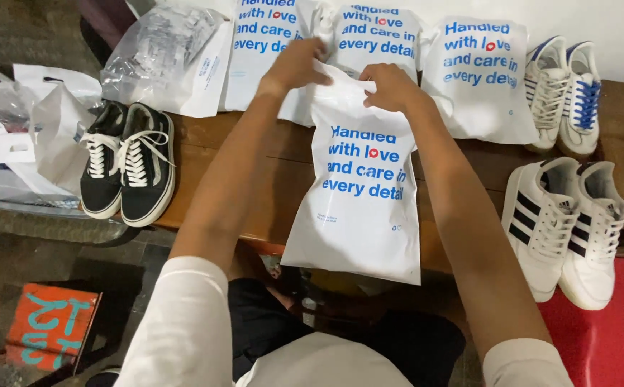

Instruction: The person places a pair of black sneakers into a white plastic bag with blue text. They then fold the top of the bag over the shoes and seal it by pressing the edges together.

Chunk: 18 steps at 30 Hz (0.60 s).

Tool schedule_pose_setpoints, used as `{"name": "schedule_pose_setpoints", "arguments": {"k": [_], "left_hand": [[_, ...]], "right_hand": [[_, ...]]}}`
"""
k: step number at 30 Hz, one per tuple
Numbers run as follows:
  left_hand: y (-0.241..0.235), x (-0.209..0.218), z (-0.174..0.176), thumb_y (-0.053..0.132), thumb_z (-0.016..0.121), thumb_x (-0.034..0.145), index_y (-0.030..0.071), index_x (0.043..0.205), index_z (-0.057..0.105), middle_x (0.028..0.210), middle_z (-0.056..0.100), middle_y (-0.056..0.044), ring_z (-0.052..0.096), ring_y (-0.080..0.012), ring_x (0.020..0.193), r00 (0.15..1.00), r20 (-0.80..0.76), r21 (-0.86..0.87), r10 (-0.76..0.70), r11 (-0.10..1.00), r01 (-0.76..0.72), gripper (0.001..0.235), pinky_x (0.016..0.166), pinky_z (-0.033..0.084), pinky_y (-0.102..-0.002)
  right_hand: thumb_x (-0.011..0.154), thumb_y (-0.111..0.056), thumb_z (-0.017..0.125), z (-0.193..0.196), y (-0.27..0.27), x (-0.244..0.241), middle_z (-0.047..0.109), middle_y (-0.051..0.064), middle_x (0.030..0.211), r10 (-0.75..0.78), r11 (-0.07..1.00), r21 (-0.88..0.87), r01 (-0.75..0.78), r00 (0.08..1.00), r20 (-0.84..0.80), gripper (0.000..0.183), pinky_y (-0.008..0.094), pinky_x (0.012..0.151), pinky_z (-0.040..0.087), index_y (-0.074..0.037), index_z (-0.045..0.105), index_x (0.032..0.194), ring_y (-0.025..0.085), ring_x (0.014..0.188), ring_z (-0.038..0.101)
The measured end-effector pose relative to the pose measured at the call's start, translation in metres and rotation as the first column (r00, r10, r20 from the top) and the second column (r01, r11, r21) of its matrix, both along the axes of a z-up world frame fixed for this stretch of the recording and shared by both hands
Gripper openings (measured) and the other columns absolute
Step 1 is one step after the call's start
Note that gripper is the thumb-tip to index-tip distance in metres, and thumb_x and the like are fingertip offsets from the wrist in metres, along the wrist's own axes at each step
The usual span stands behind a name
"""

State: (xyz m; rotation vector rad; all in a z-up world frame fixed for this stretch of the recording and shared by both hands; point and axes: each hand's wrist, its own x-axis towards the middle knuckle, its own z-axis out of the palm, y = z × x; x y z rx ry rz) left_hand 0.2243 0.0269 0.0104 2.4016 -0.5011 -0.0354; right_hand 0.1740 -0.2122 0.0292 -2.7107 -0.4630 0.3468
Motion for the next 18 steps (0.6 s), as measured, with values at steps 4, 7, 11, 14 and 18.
{"name": "schedule_pose_setpoints", "arguments": {"k": [4, 7, 11, 14, 18], "left_hand": [[0.021, -0.045, -0.017, 0.046, 0.087, 0.081, 0.010, 0.101, 0.072, 0.103, 0.075, -0.005, 0.069, -0.0195, 0.093, 0.972, -0.165, -0.083, 0.165, 0.980, -0.180, 0.045, 0.082, 0.056, -0.031], [0.020, -0.079, -0.015, 0.023, 0.080, 0.088, 0.012, 0.089, 0.074, 0.090, 0.075, -0.001, 0.069, -0.0135, 0.082, 0.854, -0.467, -0.396, 0.230, 0.809, -0.434, 0.013, 0.076, 0.053, -0.026], [0.026, -0.074, -0.046, 0.023, 0.075, 0.091, 0.013, 0.084, 0.071, 0.082, 0.065, 0.003, 0.059, -0.0106, 0.082, 0.906, -0.407, -0.582, 0.112, 0.733, -0.352, 0.013, 0.080, 0.047, -0.024], [0.024, -0.058, -0.075, 0.020, 0.070, 0.097, 0.015, 0.077, 0.057, 0.075, 0.054, 0.004, 0.048, -0.0098, 0.075, 0.965, -0.221, -0.553, 0.139, 0.798, -0.241, 0.025, 0.072, 0.040, -0.024], [0.012, -0.052, -0.088, 0.023, 0.063, 0.099, 0.013, 0.087, 0.060, 0.083, 0.066, 0.000, 0.058, -0.0151, 0.079, 0.978, -0.087, -0.472, 0.190, 0.856, -0.209, 0.016, 0.075, 0.047, -0.030]], "right_hand": [[0.086, -0.013, 0.076, -0.001, -0.003, 0.002, 0.059, 0.012, 0.143, 0.019, 1.000, -0.007, -0.019, 1.000, -0.018, 0.055, 0.049, 0.105, 0.042, -0.010, 0.059, 0.138, 0.037, 0.128, 0.054], [0.088, -0.013, 0.076, 0.006, 0.003, 0.002, 0.061, 0.011, 0.141, 0.033, 0.999, -0.039, -0.034, 0.999, -0.015, 0.052, 0.051, 0.104, 0.042, -0.010, 0.061, 0.137, 0.038, 0.125, 0.055], [0.085, -0.020, 0.078, 0.015, 0.011, 0.001, 0.061, 0.010, 0.142, 0.024, 0.992, -0.126, -0.028, 0.999, -0.032, 0.061, 0.054, 0.108, 0.038, -0.012, 0.058, 0.142, 0.039, 0.126, 0.055], [0.081, -0.032, 0.081, 0.015, 0.018, 0.010, 0.060, 0.011, 0.143, 0.072, 0.988, -0.140, -0.068, 0.997, 0.021, 0.071, 0.052, 0.105, 0.041, -0.010, 0.056, 0.144, 0.039, 0.127, 0.055], [0.076, -0.036, 0.088, 0.013, 0.043, 0.015, 0.069, 0.010, 0.122, 0.117, 0.993, -0.044, -0.113, 0.987, 0.111, 0.060, 0.046, 0.082, 0.047, -0.010, 0.065, 0.125, 0.035, 0.105, 0.062]]}}
